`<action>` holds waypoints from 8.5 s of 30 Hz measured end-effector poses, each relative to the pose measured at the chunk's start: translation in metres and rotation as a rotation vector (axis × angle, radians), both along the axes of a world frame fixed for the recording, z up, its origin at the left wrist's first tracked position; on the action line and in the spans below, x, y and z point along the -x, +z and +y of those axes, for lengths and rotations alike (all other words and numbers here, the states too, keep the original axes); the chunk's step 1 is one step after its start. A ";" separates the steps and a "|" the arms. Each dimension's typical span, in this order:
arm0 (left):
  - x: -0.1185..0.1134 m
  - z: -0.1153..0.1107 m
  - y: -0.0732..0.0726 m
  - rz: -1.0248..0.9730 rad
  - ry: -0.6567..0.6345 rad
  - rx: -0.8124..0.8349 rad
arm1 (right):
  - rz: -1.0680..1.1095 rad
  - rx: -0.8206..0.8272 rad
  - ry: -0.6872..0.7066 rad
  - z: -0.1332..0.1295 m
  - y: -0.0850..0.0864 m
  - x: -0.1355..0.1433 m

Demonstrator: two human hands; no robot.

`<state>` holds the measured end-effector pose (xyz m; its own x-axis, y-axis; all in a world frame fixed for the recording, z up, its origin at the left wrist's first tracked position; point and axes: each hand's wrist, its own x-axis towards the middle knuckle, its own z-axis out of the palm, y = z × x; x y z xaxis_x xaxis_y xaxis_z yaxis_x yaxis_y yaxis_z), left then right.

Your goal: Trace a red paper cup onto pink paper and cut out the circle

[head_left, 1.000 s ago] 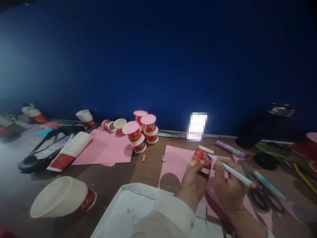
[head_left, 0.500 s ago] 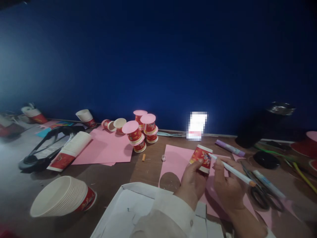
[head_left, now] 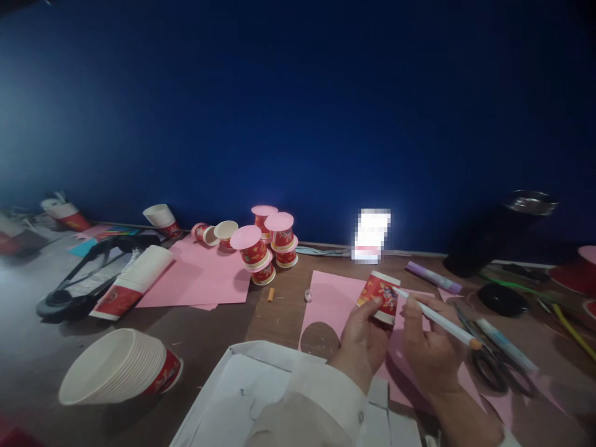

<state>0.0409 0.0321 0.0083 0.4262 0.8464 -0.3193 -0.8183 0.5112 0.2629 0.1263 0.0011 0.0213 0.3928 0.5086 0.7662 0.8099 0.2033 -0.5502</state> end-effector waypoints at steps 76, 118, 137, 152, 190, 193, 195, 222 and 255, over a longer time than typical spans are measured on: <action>0.002 -0.001 0.012 -0.008 0.028 0.105 | -0.031 0.030 0.001 0.001 -0.003 -0.002; 0.002 -0.001 0.011 -0.042 0.048 0.070 | -0.063 0.039 -0.047 -0.001 -0.005 -0.001; 0.001 0.000 0.008 -0.003 0.076 0.033 | -0.092 0.021 -0.038 -0.001 -0.008 -0.002; 0.001 0.001 0.006 0.003 0.070 0.003 | -0.136 -0.030 -0.044 0.000 -0.007 -0.001; -0.001 -0.003 0.008 0.110 0.078 -0.103 | -0.087 -0.034 0.091 0.002 -0.003 -0.004; -0.001 -0.003 0.008 0.107 0.075 -0.090 | -0.087 -0.025 0.078 0.001 -0.004 -0.004; 0.000 -0.003 0.008 0.108 0.075 -0.092 | -0.101 -0.025 0.084 0.001 -0.004 -0.003; 0.000 -0.003 0.011 0.147 0.068 -0.065 | -0.136 -0.040 0.075 0.001 -0.007 0.001; 0.002 -0.001 0.006 0.017 -0.009 0.027 | -0.205 -0.049 0.102 0.002 -0.012 0.004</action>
